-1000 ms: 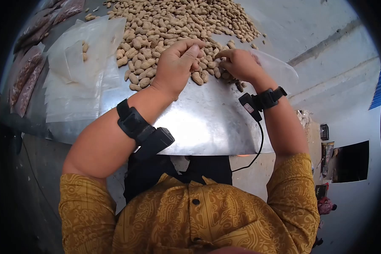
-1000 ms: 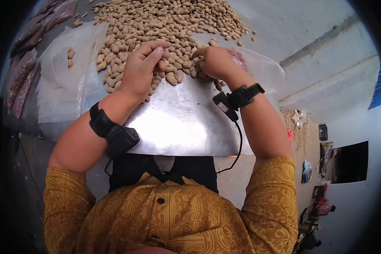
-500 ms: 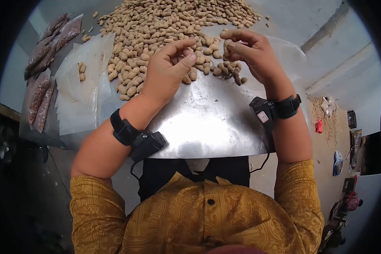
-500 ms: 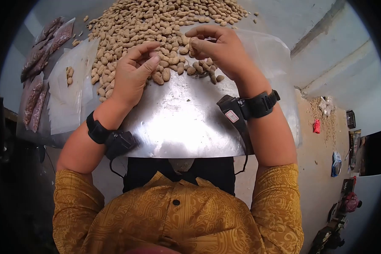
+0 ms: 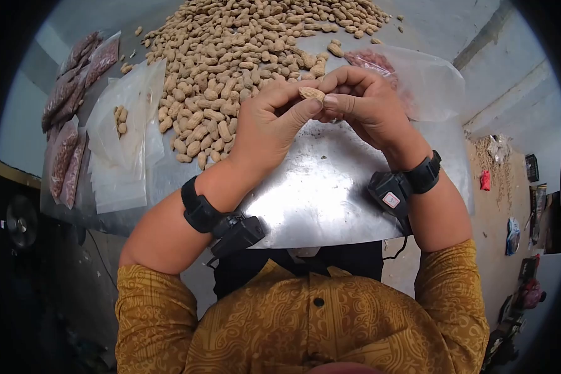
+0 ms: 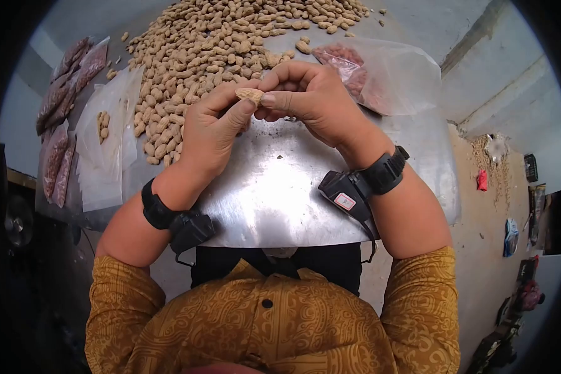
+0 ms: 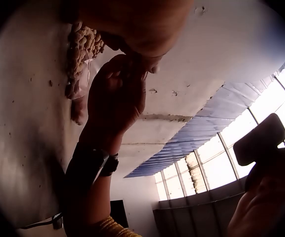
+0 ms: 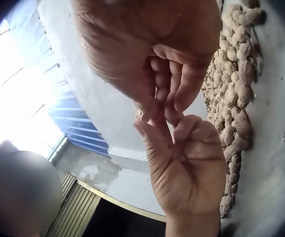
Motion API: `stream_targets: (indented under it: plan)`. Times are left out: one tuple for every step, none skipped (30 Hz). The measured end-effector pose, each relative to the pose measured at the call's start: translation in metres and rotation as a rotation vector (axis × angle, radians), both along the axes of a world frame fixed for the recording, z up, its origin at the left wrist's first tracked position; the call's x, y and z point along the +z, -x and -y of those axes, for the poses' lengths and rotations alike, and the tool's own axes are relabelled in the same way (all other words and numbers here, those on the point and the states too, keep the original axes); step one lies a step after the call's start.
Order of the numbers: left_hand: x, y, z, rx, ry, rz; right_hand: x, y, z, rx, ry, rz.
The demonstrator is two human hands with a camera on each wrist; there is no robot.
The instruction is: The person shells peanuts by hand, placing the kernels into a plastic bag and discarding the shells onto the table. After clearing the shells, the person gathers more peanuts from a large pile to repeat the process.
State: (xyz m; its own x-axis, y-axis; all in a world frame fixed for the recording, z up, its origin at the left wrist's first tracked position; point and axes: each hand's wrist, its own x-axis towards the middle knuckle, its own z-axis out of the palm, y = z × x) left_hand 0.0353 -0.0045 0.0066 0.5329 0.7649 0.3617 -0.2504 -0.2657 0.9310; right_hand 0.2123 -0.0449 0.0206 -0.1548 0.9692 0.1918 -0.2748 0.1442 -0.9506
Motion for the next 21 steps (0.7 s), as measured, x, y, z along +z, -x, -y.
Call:
stream_targets:
  plan:
    - [-0.001, 0.001, 0.000, -0.005, -0.004, 0.012, -0.001, 0.001, 0.000, -0.010, 0.003, 0.022]
    - [0.000, 0.003, -0.001, 0.002, -0.027, -0.037, -0.001, 0.002, 0.001, -0.014, 0.011, 0.028]
    - [0.001, 0.005, -0.003, 0.009, -0.048, -0.086, -0.001, 0.003, 0.002, -0.019, 0.020, 0.035]
    - [0.000, 0.007, -0.004, 0.018, -0.068, -0.135, -0.001, 0.005, 0.003, -0.022, 0.031, 0.043]
    - [-0.001, 0.006, -0.004, 0.032, -0.114, -0.130, -0.001, 0.005, 0.003, -0.001, 0.030, 0.117]
    - [-0.004, 0.005, -0.004, 0.048, -0.160, -0.126, 0.000, 0.005, 0.002, 0.020, 0.028, 0.192]
    - [-0.005, 0.004, -0.003, 0.063, -0.206, -0.121, 0.003, 0.007, 0.003, 0.042, 0.026, 0.268]
    - [-0.006, 0.004, -0.003, 0.080, -0.216, -0.155, 0.007, 0.013, 0.009, 0.002, 0.045, 0.310]
    - [-0.007, 0.004, -0.003, 0.096, -0.226, -0.189, 0.007, 0.015, 0.010, -0.011, 0.056, 0.325]
    - [-0.007, 0.004, -0.003, 0.112, -0.237, -0.223, 0.007, 0.016, 0.010, -0.024, 0.066, 0.340]
    - [-0.006, 0.003, -0.003, 0.098, -0.221, -0.217, 0.007, 0.017, 0.011, -0.038, 0.075, 0.355]
    - [-0.006, 0.003, -0.003, 0.085, -0.206, -0.211, 0.007, 0.017, 0.011, -0.047, 0.071, 0.350]
    - [-0.005, 0.003, -0.004, 0.072, -0.191, -0.203, 0.006, 0.016, 0.010, -0.056, 0.065, 0.346]
    - [-0.004, 0.004, -0.004, 0.078, -0.203, -0.225, 0.005, 0.016, 0.010, -0.064, 0.060, 0.342]
    - [-0.003, 0.005, -0.004, 0.085, -0.214, -0.245, 0.006, 0.017, 0.010, -0.068, 0.063, 0.339]
    - [-0.003, 0.005, -0.005, 0.092, -0.226, -0.265, 0.006, 0.017, 0.010, -0.072, 0.065, 0.336]
    - [-0.003, 0.004, -0.005, 0.074, -0.187, -0.228, 0.007, 0.018, 0.011, -0.077, 0.068, 0.331]
    - [-0.003, 0.002, -0.005, 0.055, -0.146, -0.193, 0.007, 0.018, 0.010, -0.089, 0.076, 0.345]
    - [-0.004, 0.001, -0.005, 0.036, -0.105, -0.159, 0.007, 0.018, 0.010, -0.099, 0.084, 0.359]
    - [-0.005, 0.001, -0.007, 0.024, -0.102, -0.176, 0.007, 0.019, 0.009, -0.109, 0.092, 0.373]
    - [-0.007, 0.001, -0.009, 0.013, -0.099, -0.192, 0.007, 0.018, 0.009, -0.102, 0.039, 0.437]
